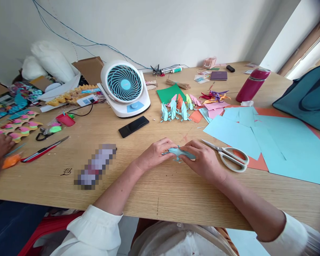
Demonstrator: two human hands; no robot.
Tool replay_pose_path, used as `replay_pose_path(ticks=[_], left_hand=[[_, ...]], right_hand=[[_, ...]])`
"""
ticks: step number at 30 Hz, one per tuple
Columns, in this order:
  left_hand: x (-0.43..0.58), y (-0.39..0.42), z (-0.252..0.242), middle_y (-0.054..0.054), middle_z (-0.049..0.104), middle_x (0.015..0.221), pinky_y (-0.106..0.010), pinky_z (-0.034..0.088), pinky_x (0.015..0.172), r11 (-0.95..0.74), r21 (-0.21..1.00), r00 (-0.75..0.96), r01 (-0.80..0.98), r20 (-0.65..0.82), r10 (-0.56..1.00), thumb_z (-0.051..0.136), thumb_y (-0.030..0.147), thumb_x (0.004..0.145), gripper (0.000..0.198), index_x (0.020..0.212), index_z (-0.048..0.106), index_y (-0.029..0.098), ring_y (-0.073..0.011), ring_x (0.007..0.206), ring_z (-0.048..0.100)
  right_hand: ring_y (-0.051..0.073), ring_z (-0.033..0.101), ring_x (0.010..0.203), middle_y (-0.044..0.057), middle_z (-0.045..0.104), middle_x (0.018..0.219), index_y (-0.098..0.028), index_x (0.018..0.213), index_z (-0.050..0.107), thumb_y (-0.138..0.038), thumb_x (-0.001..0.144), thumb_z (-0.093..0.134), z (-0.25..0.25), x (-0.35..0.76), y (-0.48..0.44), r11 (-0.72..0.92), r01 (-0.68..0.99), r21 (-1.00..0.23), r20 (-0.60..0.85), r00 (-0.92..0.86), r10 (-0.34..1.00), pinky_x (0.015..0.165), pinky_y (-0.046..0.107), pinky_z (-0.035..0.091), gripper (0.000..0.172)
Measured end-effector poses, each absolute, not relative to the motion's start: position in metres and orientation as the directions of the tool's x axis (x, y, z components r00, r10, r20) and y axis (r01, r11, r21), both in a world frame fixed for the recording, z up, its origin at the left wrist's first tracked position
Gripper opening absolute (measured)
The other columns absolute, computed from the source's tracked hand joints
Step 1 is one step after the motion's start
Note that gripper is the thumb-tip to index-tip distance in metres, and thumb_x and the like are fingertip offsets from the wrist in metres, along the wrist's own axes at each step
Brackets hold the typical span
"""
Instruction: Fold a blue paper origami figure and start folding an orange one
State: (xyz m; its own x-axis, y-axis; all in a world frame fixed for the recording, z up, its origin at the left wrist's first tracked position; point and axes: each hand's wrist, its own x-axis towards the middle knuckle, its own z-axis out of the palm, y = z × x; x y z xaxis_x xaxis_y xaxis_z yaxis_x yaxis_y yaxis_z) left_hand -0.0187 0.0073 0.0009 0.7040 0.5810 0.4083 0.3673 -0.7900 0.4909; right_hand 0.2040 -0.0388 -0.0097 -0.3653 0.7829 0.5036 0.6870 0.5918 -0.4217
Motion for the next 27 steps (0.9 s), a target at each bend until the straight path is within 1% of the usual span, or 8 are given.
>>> replay_pose_path(ticks=[4,6,8,11,15,20,24,27], left_hand=[[-0.0173,0.0065,0.0,-0.008,0.065,0.103,-0.028,0.052,0.087,-0.791,0.495,0.706,0.361,0.409,0.578,0.059,0.026,0.094,0.023,0.115,0.067,0.019,-0.0167,0.096,0.064],[-0.0165,0.006,0.0,-0.007,0.065,0.102,-0.028,0.051,0.087,-0.791,0.498,0.708,0.355,0.409,0.575,0.06,0.026,0.094,0.023,0.114,0.067,0.018,-0.0164,0.096,0.064],[-0.0157,0.0054,0.0004,-0.007,0.065,0.102,-0.027,0.051,0.088,-0.792,0.501,0.707,0.349,0.415,0.574,0.061,0.027,0.094,0.023,0.114,0.067,0.017,-0.0163,0.096,0.063],[-0.0145,0.0046,0.0006,-0.008,0.065,0.101,-0.026,0.05,0.087,-0.789,0.502,0.688,0.354,0.432,0.583,0.063,0.027,0.092,0.023,0.112,0.067,0.016,-0.016,0.095,0.063],[-0.0136,0.0047,-0.0017,-0.007,0.064,0.1,-0.027,0.051,0.086,-0.782,0.503,0.674,0.368,0.435,0.597,0.061,0.029,0.094,0.022,0.111,0.068,0.017,-0.0161,0.094,0.064],[-0.0131,0.0048,-0.0034,-0.007,0.064,0.1,-0.029,0.052,0.083,-0.777,0.503,0.656,0.378,0.447,0.609,0.061,0.031,0.094,0.023,0.112,0.067,0.018,-0.0168,0.093,0.064],[-0.0132,0.0044,-0.0019,-0.007,0.063,0.101,-0.029,0.051,0.085,-0.791,0.485,0.651,0.372,0.471,0.595,0.062,0.029,0.093,0.024,0.113,0.066,0.017,-0.0168,0.096,0.063],[-0.0135,0.0044,-0.0018,-0.007,0.063,0.102,-0.029,0.051,0.086,-0.798,0.477,0.647,0.368,0.485,0.588,0.064,0.031,0.092,0.026,0.114,0.066,0.017,-0.0172,0.096,0.063]], right_hand=[[0.022,0.061,0.082,0.006,0.07,0.091,-0.022,0.099,0.071,-0.026,0.091,0.064,-0.0088,0.2021,-0.0394,0.592,0.705,-0.391,0.524,-0.358,0.773,0.076,0.035,0.047,0.011],[0.022,0.059,0.083,0.006,0.07,0.091,-0.022,0.098,0.071,-0.025,0.091,0.063,-0.0085,0.2014,-0.0396,0.587,0.708,-0.394,0.533,-0.345,0.773,0.076,0.036,0.047,0.01],[0.022,0.059,0.084,0.006,0.069,0.091,-0.022,0.097,0.071,-0.024,0.092,0.062,-0.0087,0.2012,-0.0395,0.586,0.698,-0.412,0.54,-0.331,0.774,0.077,0.036,0.047,0.01],[0.021,0.06,0.085,0.007,0.067,0.093,-0.022,0.1,0.069,-0.025,0.093,0.061,-0.0106,0.2025,-0.0386,0.599,0.644,-0.475,0.537,-0.327,0.777,0.077,0.034,0.049,0.011],[0.018,0.062,0.083,0.006,0.064,0.098,-0.023,0.105,0.066,-0.025,0.092,0.063,-0.0141,0.2054,-0.0367,0.593,0.582,-0.556,0.499,-0.337,0.798,0.075,0.032,0.051,0.014],[0.02,0.063,0.082,0.007,0.063,0.097,-0.023,0.103,0.065,-0.028,0.092,0.063,-0.0127,0.2054,-0.0363,0.581,0.576,-0.575,0.488,-0.328,0.809,0.074,0.034,0.052,0.012],[0.02,0.063,0.084,0.007,0.063,0.098,-0.022,0.103,0.065,-0.025,0.09,0.064,-0.0089,0.2046,-0.0373,0.573,0.578,-0.581,0.482,-0.322,0.815,0.074,0.034,0.052,0.013],[0.02,0.063,0.084,0.007,0.063,0.1,-0.023,0.104,0.064,-0.025,0.091,0.064,-0.008,0.2056,-0.0383,0.574,0.574,-0.583,0.479,-0.327,0.814,0.074,0.033,0.052,0.013]])
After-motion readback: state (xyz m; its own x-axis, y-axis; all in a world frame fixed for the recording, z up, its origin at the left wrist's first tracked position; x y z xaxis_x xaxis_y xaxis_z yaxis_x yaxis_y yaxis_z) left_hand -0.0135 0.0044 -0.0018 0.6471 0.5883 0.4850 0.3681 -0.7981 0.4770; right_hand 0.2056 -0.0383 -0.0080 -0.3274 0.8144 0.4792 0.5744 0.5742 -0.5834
